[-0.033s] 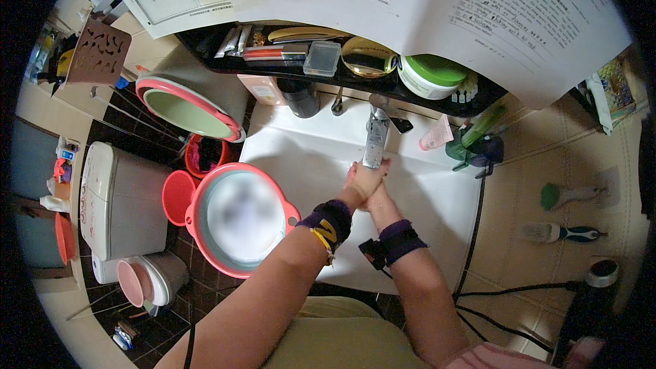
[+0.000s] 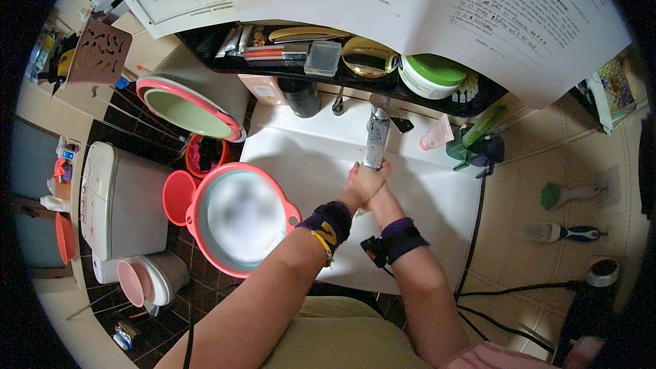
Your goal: Washing and rinsing clothes in buckets and using a small twin-tub washing machine.
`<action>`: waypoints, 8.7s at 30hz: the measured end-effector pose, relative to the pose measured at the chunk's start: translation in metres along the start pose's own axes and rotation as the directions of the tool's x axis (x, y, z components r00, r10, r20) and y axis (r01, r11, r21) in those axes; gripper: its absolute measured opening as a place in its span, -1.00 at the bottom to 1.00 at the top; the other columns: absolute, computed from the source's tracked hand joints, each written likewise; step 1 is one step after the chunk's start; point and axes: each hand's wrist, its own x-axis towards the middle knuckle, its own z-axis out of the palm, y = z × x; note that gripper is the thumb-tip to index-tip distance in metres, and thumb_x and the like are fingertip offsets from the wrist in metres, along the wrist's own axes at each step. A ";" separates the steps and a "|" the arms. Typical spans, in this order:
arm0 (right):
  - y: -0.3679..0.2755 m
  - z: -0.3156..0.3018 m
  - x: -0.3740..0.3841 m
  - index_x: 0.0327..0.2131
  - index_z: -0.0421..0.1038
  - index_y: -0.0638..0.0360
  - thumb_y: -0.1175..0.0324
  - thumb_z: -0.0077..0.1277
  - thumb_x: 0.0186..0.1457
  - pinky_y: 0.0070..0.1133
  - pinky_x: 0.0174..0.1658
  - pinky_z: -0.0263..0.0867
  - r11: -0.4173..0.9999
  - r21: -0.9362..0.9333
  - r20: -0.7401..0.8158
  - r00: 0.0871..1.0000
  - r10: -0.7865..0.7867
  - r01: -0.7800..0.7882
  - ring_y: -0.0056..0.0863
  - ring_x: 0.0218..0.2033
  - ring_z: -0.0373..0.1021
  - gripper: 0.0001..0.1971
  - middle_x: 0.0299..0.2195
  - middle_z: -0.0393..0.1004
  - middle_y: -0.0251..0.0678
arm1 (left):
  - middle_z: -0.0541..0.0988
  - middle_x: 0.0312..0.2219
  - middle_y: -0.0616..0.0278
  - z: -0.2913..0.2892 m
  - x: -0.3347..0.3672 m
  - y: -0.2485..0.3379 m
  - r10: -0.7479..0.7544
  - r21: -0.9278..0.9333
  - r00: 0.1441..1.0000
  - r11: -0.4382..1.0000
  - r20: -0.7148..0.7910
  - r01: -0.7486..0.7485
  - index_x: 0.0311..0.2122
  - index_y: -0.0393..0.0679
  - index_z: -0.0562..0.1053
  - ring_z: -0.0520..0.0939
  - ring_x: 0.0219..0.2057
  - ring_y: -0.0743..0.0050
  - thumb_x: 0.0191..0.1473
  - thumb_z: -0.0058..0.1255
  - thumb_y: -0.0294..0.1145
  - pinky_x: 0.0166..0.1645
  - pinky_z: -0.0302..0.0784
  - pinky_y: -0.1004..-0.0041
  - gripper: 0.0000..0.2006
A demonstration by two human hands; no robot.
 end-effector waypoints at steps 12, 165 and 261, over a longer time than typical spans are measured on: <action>-0.022 0.007 -0.082 0.06 0.14 0.21 -0.04 -0.45 0.20 -0.45 0.00 0.20 0.957 -0.287 0.161 0.987 0.014 0.034 -0.35 -0.09 0.32 -0.44 -0.04 0.32 -0.17 | 0.47 -0.19 -0.07 0.007 -0.019 -0.028 -0.442 -0.675 0.894 0.635 0.081 0.375 -0.05 -0.36 0.33 0.49 -0.16 0.07 0.14 -0.36 -0.01 -0.06 0.35 0.30 -0.45; 0.751 1.061 -0.186 -0.10 0.24 -0.03 0.17 -0.27 0.19 -0.28 -0.10 0.19 0.609 -0.782 0.528 0.658 0.537 0.132 -0.59 -0.03 0.28 -0.74 -0.04 0.27 -0.55 | 0.19 0.01 -0.26 -0.999 -0.657 -0.777 -0.978 -0.829 -0.157 0.198 -0.134 -0.523 0.07 -0.48 -0.65 0.45 -0.15 0.07 -0.08 0.08 0.09 -0.28 0.53 0.30 0.21; 1.140 1.095 -0.424 -0.49 0.34 0.14 0.36 0.16 -0.21 -0.40 -0.37 0.29 0.082 0.076 0.768 -0.111 0.631 0.994 -0.23 -0.40 0.35 -0.79 -0.45 0.37 -0.23 | 0.38 -0.07 -0.14 -1.267 -0.863 -1.025 -0.638 -0.665 -0.201 0.738 -0.743 0.113 0.06 -0.23 0.22 0.45 -0.12 0.03 0.00 -0.07 -0.08 -0.02 0.35 0.27 -0.42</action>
